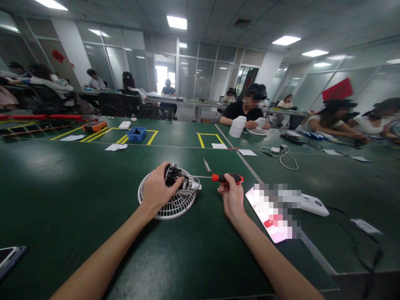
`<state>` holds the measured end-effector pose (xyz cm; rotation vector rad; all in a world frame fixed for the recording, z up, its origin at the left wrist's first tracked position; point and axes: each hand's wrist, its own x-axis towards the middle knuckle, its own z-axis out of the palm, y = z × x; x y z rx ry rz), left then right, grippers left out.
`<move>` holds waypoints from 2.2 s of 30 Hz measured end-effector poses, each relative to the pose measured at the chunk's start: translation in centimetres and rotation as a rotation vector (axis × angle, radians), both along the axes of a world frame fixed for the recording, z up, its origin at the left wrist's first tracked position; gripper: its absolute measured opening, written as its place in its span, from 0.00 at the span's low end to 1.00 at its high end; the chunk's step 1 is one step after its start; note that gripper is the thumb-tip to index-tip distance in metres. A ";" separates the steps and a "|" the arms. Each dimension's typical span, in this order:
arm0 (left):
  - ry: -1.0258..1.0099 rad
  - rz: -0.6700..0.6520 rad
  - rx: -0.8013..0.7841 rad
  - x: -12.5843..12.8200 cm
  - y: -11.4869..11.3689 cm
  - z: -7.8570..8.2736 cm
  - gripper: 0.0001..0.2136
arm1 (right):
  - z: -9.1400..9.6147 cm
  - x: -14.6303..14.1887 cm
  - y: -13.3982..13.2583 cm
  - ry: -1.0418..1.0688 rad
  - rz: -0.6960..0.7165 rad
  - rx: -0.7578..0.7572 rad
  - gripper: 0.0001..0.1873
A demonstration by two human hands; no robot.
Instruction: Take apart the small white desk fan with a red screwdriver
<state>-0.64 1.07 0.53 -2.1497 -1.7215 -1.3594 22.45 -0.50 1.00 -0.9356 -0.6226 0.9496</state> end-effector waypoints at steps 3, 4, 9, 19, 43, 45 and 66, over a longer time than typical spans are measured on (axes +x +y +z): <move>-0.001 0.000 -0.003 0.0 0.0 0.1 0.30 | 0.0 0.0 0.0 0.004 0.008 0.013 0.20; -0.001 0.000 -0.006 0.0 0.0 0.1 0.30 | 0.0 0.0 0.0 0.013 0.013 0.010 0.20; 0.001 -0.007 -0.012 -0.1 0.0 0.0 0.30 | -0.1 -0.1 -0.1 0.107 0.034 -0.032 0.17; -0.002 -0.001 -0.002 0.0 0.1 0.0 0.30 | 0.0 -0.1 0.0 0.056 -0.001 -0.035 0.18; -0.021 -0.009 -0.035 0.0 -0.1 0.2 0.30 | -0.1 -0.2 -0.2 -0.011 0.016 -0.008 0.25; -0.022 -0.013 -0.038 0.0 -0.1 0.3 0.28 | -0.1 -0.2 -0.2 -0.003 0.022 -0.018 0.26; -0.074 0.000 -0.072 0.0 -0.2 0.5 0.23 | -0.5 0.4 0.3 0.171 0.044 0.053 0.28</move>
